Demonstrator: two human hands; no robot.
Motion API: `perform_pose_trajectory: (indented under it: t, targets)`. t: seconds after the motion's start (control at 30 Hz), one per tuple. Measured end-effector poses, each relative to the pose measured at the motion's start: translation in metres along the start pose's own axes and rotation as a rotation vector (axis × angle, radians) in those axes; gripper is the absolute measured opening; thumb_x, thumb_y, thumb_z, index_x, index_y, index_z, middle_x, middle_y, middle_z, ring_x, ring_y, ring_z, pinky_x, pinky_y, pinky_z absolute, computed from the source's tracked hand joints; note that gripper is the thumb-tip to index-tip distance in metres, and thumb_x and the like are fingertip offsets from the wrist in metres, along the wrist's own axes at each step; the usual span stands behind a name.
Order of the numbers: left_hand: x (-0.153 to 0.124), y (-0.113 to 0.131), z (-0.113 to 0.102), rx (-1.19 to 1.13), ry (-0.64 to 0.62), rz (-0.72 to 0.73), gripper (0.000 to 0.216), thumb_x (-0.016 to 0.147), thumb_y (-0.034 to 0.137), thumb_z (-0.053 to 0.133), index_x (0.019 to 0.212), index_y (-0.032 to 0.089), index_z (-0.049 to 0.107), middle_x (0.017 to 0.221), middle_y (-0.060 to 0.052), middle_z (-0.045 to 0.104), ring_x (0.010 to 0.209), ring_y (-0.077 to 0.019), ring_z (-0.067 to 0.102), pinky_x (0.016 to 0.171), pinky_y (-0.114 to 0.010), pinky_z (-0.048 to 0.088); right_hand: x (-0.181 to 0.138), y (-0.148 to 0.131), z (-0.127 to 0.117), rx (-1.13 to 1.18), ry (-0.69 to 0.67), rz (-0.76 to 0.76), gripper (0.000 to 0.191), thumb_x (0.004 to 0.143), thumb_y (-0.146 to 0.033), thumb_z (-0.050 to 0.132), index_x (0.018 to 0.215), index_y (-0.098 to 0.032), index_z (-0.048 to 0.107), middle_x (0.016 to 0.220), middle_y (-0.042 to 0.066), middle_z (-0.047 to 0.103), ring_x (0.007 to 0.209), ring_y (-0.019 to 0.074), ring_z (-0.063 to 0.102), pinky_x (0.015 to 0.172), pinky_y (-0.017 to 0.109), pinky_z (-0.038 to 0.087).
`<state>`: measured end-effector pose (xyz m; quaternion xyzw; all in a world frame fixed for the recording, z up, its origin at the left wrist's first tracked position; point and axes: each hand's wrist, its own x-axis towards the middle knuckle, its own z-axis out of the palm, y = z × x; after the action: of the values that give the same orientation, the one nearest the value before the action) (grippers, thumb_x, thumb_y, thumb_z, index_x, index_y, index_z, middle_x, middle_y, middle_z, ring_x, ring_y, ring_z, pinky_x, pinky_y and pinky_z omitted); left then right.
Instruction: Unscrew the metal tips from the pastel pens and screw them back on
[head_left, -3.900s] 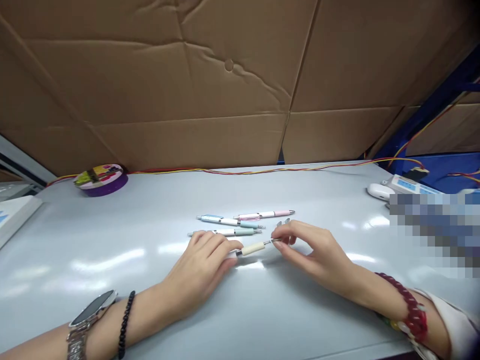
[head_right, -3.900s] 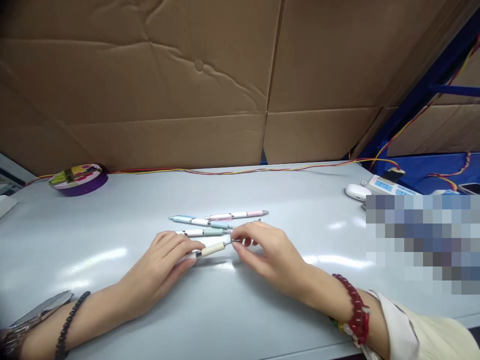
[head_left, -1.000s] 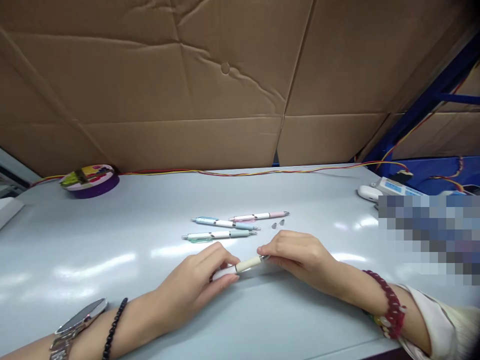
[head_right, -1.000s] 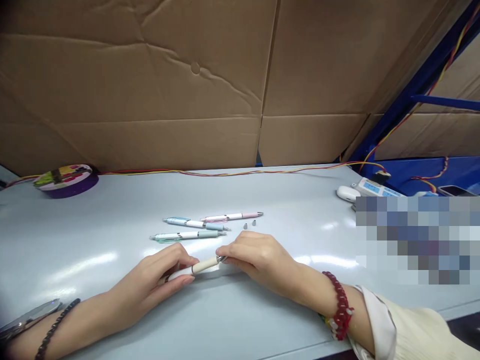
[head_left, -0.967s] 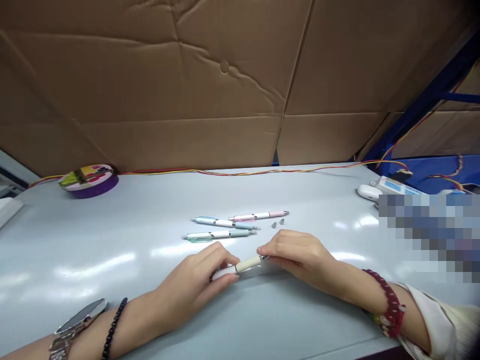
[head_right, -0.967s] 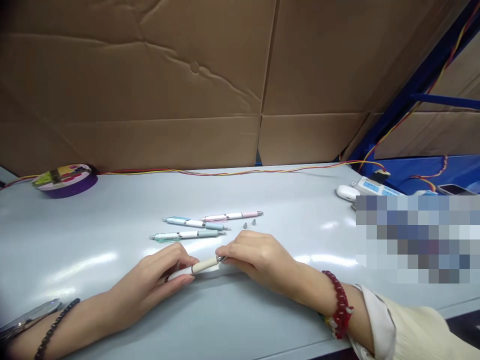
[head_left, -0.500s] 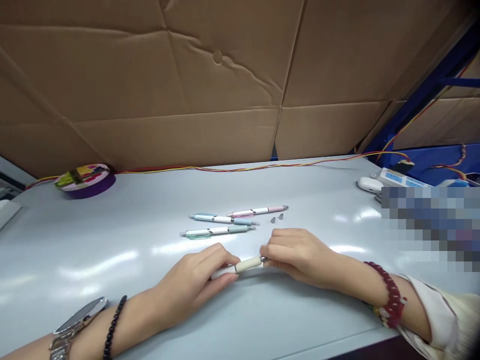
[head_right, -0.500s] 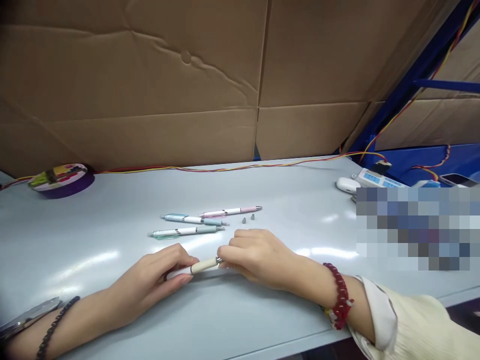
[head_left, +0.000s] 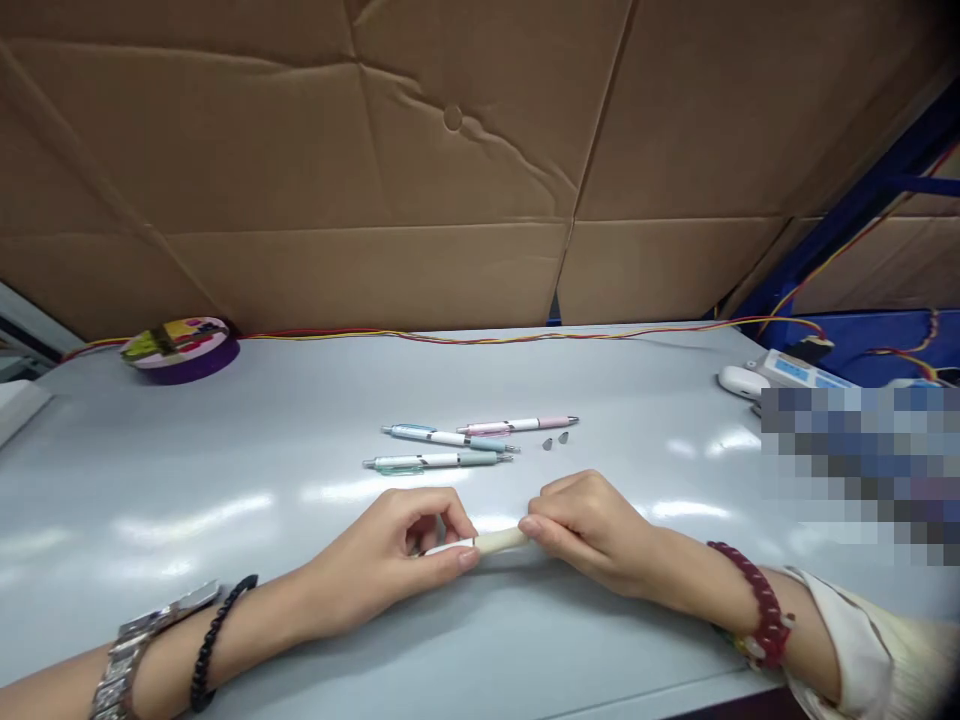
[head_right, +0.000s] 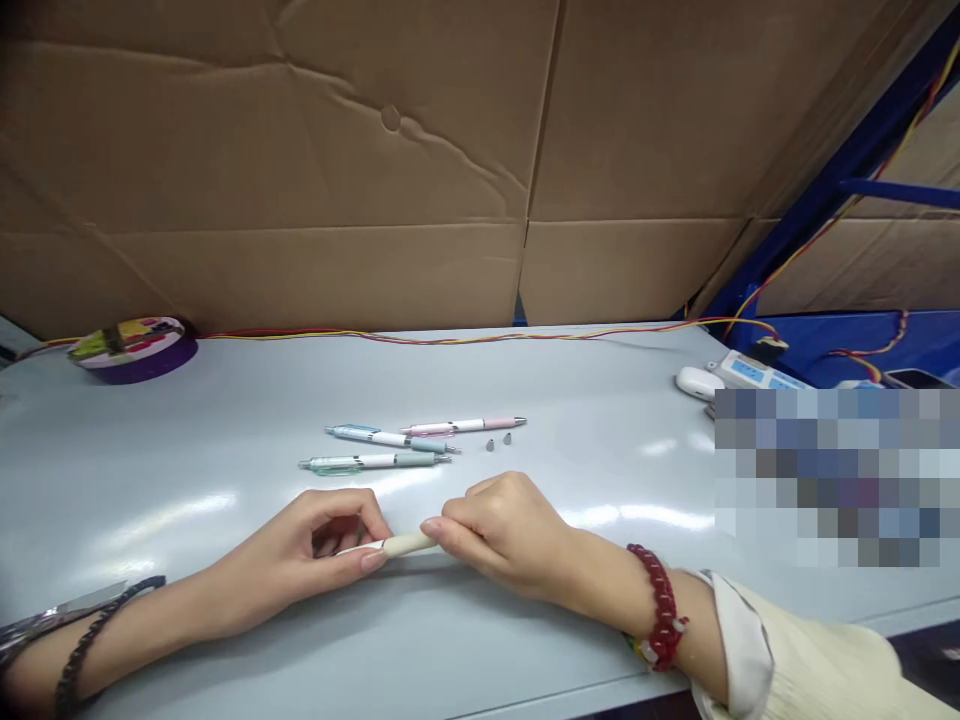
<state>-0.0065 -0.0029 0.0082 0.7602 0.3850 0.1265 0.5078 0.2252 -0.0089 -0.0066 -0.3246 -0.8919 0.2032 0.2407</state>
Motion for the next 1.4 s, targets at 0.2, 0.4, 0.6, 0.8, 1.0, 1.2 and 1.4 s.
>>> perform_pose_trajectory:
  t: [0.2, 0.4, 0.6, 0.8, 1.0, 1.2, 1.4]
  targets:
    - [0.003, 0.0, 0.0, -0.233, -0.051, -0.099, 0.031, 0.085, 0.048, 0.053, 0.081, 0.017, 0.051, 0.055, 0.007, 0.036, 0.051, -0.0091, 0.032, 0.047, -0.021, 0.021, 0.004, -0.003, -0.002, 0.031, 0.078, 0.049, 0.046, 0.098, -0.038, 0.024, 0.062, -0.019, 0.046, 0.055, -0.001, 0.047, 0.049, 0.0106, 0.041, 0.049, 0.022, 0.034]
    - [-0.001, 0.0, 0.003, -0.125, 0.006, -0.013, 0.028, 0.084, 0.045, 0.055, 0.081, 0.017, 0.05, 0.064, 0.005, 0.04, 0.057, -0.0098, 0.032, 0.05, -0.021, 0.025, -0.002, -0.003, -0.007, 0.045, 0.132, -0.034, 0.032, 0.096, -0.039, 0.037, 0.082, -0.018, 0.056, 0.066, 0.002, 0.057, 0.059, 0.0124, 0.05, 0.054, 0.022, 0.042]
    - [-0.005, 0.001, 0.002, -0.014, -0.058, 0.0, 0.031, 0.09, 0.043, 0.045, 0.075, 0.017, 0.052, 0.056, 0.007, 0.038, 0.053, -0.0089, 0.032, 0.048, -0.02, 0.023, -0.003, -0.003, -0.007, 0.155, 0.191, -0.167, 0.009, 0.091, -0.018, 0.05, 0.09, -0.017, 0.058, 0.078, 0.004, 0.065, 0.072, 0.0126, 0.058, 0.067, 0.023, 0.049]
    - [-0.006, 0.005, -0.001, -0.027, -0.13, -0.004, 0.035, 0.092, 0.043, 0.039, 0.08, 0.016, 0.058, 0.05, 0.007, 0.04, 0.047, -0.0082, 0.035, 0.046, -0.019, 0.026, -0.003, -0.007, -0.009, 0.181, 0.211, -0.095, 0.009, 0.087, -0.027, 0.058, 0.09, -0.019, 0.06, 0.076, 0.002, 0.067, 0.067, 0.0111, 0.06, 0.062, 0.02, 0.048]
    - [-0.005, 0.004, 0.0, 0.014, -0.154, 0.029, 0.039, 0.093, 0.043, 0.038, 0.08, 0.015, 0.062, 0.05, 0.006, 0.038, 0.047, -0.0079, 0.032, 0.045, -0.018, 0.024, -0.001, -0.012, -0.003, -0.121, 0.201, -0.063, 0.05, 0.096, -0.045, 0.031, 0.059, -0.018, 0.051, 0.048, -0.001, 0.05, 0.044, 0.0094, 0.043, 0.045, 0.022, 0.034]
    - [-0.004, 0.001, 0.002, -0.044, -0.124, 0.009, 0.039, 0.093, 0.043, 0.038, 0.081, 0.015, 0.061, 0.049, 0.006, 0.038, 0.047, -0.0078, 0.033, 0.046, -0.018, 0.026, -0.002, -0.013, -0.008, -0.095, 0.121, -0.085, 0.05, 0.095, -0.053, 0.023, 0.09, -0.016, 0.056, 0.071, 0.005, 0.063, 0.062, 0.0139, 0.056, 0.058, 0.024, 0.043]
    - [-0.005, 0.001, 0.0, -0.053, -0.135, 0.033, 0.039, 0.095, 0.041, 0.036, 0.083, 0.014, 0.062, 0.048, 0.006, 0.04, 0.046, -0.0082, 0.035, 0.048, -0.018, 0.029, -0.007, -0.007, -0.013, -0.073, 0.107, -0.144, 0.019, 0.096, -0.021, 0.037, 0.096, -0.017, 0.055, 0.073, 0.003, 0.062, 0.064, 0.0124, 0.056, 0.062, 0.023, 0.043]
